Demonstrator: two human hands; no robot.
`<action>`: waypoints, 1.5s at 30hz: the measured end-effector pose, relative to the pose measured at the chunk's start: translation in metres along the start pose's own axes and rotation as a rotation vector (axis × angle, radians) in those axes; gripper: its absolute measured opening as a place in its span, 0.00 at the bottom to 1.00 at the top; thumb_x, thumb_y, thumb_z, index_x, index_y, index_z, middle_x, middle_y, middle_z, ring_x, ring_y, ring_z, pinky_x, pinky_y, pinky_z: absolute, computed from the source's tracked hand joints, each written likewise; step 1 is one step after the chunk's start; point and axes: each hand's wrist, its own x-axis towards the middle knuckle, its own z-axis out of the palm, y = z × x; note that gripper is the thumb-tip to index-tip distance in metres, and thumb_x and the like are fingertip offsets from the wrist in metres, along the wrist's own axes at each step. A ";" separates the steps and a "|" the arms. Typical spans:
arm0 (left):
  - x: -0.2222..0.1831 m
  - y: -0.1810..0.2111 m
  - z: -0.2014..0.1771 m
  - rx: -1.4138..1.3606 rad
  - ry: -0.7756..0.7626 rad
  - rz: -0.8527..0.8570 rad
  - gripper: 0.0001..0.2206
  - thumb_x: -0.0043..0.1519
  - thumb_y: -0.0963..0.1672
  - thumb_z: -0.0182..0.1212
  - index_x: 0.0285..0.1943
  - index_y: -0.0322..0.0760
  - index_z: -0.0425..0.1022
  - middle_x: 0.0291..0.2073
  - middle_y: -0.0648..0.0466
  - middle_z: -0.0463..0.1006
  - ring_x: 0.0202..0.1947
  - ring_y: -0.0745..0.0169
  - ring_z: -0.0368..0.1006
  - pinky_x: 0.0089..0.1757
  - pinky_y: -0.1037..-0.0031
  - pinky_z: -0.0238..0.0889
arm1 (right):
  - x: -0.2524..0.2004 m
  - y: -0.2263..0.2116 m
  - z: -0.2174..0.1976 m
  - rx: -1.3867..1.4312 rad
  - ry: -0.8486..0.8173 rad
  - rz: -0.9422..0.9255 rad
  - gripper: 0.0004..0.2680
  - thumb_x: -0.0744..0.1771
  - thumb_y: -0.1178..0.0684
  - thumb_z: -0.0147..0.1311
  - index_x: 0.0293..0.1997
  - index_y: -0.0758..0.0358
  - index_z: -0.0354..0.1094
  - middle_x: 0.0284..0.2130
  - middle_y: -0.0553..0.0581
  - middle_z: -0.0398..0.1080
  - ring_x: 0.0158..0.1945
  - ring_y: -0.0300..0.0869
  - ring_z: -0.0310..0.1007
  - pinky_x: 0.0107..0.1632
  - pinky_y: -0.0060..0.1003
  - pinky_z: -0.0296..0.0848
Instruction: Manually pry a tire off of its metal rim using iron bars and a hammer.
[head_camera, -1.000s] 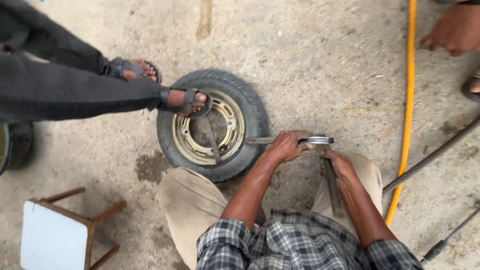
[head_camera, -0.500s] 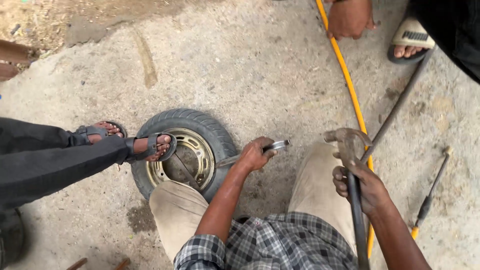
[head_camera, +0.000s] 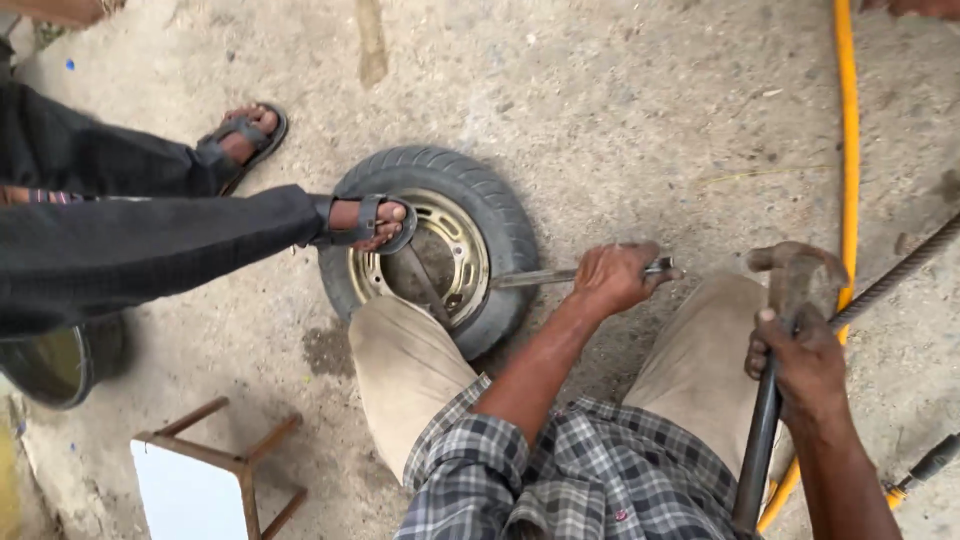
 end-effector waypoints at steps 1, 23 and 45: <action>0.006 -0.001 -0.001 -0.008 0.018 -0.001 0.21 0.61 0.62 0.57 0.45 0.50 0.79 0.32 0.53 0.84 0.34 0.51 0.81 0.37 0.57 0.71 | 0.006 0.000 -0.002 -0.021 0.041 -0.066 0.09 0.72 0.57 0.52 0.53 0.65 0.53 0.28 0.51 0.61 0.25 0.36 0.59 0.26 0.32 0.61; 0.018 -0.031 0.029 0.055 0.372 0.119 0.07 0.52 0.47 0.69 0.35 0.47 0.79 0.24 0.54 0.81 0.25 0.57 0.76 0.28 0.61 0.70 | -0.022 -0.068 0.037 -0.251 -0.037 -0.021 0.29 0.69 0.49 0.50 0.81 0.49 0.41 0.18 0.48 0.58 0.17 0.33 0.56 0.20 0.31 0.61; 0.016 -0.036 0.025 0.046 0.330 0.107 0.10 0.52 0.46 0.71 0.38 0.42 0.78 0.29 0.50 0.81 0.31 0.47 0.78 0.32 0.54 0.70 | 0.050 0.042 -0.062 0.061 0.004 -0.432 0.12 0.76 0.47 0.45 0.42 0.64 0.66 0.26 0.49 0.63 0.26 0.34 0.63 0.30 0.30 0.65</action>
